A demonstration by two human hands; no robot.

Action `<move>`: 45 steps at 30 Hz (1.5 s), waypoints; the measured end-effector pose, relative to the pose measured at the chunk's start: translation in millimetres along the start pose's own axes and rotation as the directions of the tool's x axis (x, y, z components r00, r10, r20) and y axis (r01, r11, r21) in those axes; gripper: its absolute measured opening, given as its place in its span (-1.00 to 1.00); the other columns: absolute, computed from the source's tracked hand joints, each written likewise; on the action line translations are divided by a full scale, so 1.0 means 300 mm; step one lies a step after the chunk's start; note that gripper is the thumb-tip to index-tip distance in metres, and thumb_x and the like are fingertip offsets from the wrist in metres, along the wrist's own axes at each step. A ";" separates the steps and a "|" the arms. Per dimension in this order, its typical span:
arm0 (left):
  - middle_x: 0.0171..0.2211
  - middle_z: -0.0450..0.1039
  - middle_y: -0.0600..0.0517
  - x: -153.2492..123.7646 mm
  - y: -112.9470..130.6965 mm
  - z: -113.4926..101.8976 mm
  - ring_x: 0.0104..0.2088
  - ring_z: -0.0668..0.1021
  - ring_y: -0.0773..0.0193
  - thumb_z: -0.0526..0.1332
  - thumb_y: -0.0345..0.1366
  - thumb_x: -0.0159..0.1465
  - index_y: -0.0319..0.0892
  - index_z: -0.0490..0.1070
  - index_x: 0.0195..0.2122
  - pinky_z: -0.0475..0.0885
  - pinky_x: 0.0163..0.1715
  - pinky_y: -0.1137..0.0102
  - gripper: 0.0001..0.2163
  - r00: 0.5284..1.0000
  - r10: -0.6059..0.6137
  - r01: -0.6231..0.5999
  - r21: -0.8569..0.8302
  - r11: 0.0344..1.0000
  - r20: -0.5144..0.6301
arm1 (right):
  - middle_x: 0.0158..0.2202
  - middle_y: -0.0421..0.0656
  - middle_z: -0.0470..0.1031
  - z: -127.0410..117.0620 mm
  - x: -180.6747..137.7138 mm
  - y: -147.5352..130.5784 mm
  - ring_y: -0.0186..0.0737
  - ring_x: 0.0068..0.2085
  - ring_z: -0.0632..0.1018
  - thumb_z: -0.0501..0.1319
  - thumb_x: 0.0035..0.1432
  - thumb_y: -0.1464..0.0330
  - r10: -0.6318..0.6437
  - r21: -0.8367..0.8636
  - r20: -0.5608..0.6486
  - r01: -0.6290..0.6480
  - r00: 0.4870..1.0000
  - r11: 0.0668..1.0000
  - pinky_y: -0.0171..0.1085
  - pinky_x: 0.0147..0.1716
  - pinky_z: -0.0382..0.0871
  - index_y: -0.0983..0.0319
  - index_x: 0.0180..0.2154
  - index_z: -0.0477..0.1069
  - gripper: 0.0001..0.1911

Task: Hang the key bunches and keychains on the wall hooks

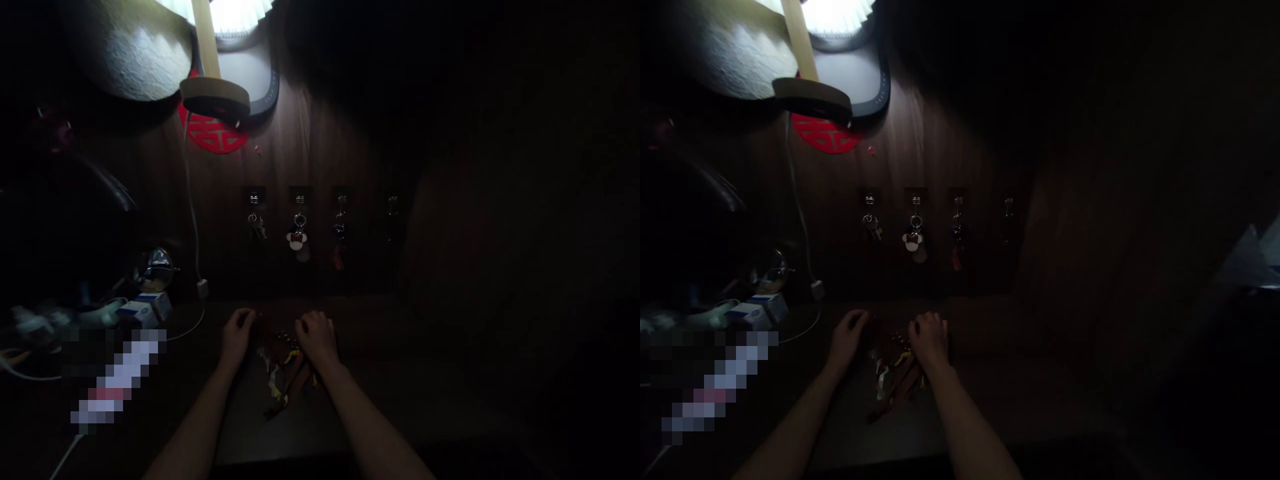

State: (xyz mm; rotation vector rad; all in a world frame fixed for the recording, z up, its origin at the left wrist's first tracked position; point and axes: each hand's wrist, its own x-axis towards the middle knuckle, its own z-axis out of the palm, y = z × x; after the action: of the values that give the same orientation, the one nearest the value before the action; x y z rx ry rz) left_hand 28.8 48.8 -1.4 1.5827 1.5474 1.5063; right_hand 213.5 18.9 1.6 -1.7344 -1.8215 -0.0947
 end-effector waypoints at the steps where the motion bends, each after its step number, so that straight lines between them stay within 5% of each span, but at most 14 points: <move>1: -0.31 0.53 -0.01 -0.005 0.006 0.001 -0.23 0.54 0.15 0.08 -0.03 0.10 -0.17 0.41 -0.34 0.40 -0.20 0.31 -0.68 1.000 0.007 -0.007 -0.016 1.000 0.003 | -0.28 -0.13 0.50 0.002 -0.002 -0.005 -0.17 -0.16 0.41 0.03 0.21 0.34 -0.031 0.030 -0.007 0.031 0.999 0.999 -0.22 -0.17 0.11 0.19 -0.37 0.44 -0.77; 8: -0.26 0.51 0.01 -0.054 0.058 0.034 -0.22 0.52 0.20 0.13 -0.15 0.11 -0.13 0.37 -0.35 0.38 -0.17 0.32 -0.81 0.994 0.074 -0.053 -0.249 0.967 0.076 | -0.23 -0.19 0.51 0.019 -0.023 -0.078 -0.21 -0.13 0.41 0.13 0.16 0.32 -0.212 0.251 0.026 0.199 0.977 0.947 -0.24 -0.13 0.10 0.16 -0.24 0.43 -0.85; 18: -0.18 0.52 -0.05 -0.084 0.076 0.068 -0.13 0.51 0.17 0.22 -0.24 0.04 -0.15 0.36 -0.48 0.31 -0.03 0.28 -0.89 0.934 0.137 -0.013 -0.351 0.936 0.331 | -0.21 -0.10 0.49 0.052 -0.006 -0.063 -0.18 -0.15 0.43 0.02 0.17 0.48 -0.217 0.306 0.101 0.177 0.971 0.935 -0.24 -0.17 0.17 0.23 -0.23 0.39 -0.79; 25: -0.26 0.51 0.02 -0.084 0.079 0.057 -0.18 0.51 0.21 0.20 -0.26 0.07 -0.14 0.41 -0.28 0.35 -0.09 0.31 -0.82 0.950 0.164 -0.068 -0.335 0.940 0.267 | -0.29 -0.13 0.49 0.074 -0.005 -0.058 -0.23 -0.24 0.46 -0.05 0.24 0.38 -0.085 0.420 -0.009 0.081 0.996 0.904 -0.29 -0.22 0.20 0.20 -0.28 0.36 -0.78; 34: -0.31 0.49 0.02 -0.069 0.059 0.059 -0.23 0.52 0.21 0.18 -0.28 0.07 -0.15 0.42 -0.32 0.38 -0.15 0.32 -0.85 0.971 0.127 -0.058 -0.313 0.948 0.205 | -0.48 -0.22 0.43 0.058 -0.002 -0.047 -0.29 -0.41 0.42 0.05 0.17 0.19 -0.060 0.574 -0.047 0.077 0.997 0.815 -0.36 -0.39 0.22 0.21 -0.45 0.35 -0.73; 39: -0.31 0.50 0.02 -0.063 0.066 0.045 -0.23 0.52 0.23 0.15 -0.30 0.09 -0.15 0.41 -0.29 0.40 -0.16 0.33 -0.84 0.979 0.115 -0.058 -0.315 0.947 0.167 | -0.43 -0.21 0.48 0.029 0.010 -0.051 -0.26 -0.35 0.47 0.10 0.12 0.16 0.017 0.730 0.000 -0.011 1.000 0.683 -0.37 -0.35 0.29 0.22 -0.38 0.40 -0.74; 45: -0.21 0.51 0.00 -0.057 0.044 0.044 -0.15 0.51 0.21 0.12 -0.36 0.10 -0.09 0.47 -0.19 0.37 -0.09 0.29 -0.74 0.964 0.198 -0.157 -0.222 0.962 0.176 | -0.44 -0.19 0.48 0.020 0.019 -0.040 -0.25 -0.34 0.48 0.14 0.08 0.19 0.100 0.733 -0.118 0.018 0.988 0.680 -0.35 -0.31 0.32 0.23 -0.41 0.41 -0.76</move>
State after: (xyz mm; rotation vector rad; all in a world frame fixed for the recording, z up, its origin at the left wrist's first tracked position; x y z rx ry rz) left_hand 49.7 34.4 0.1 1.7261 1.1282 1.4971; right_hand 200.4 25.0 3.8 -1.1368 -1.4077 0.4659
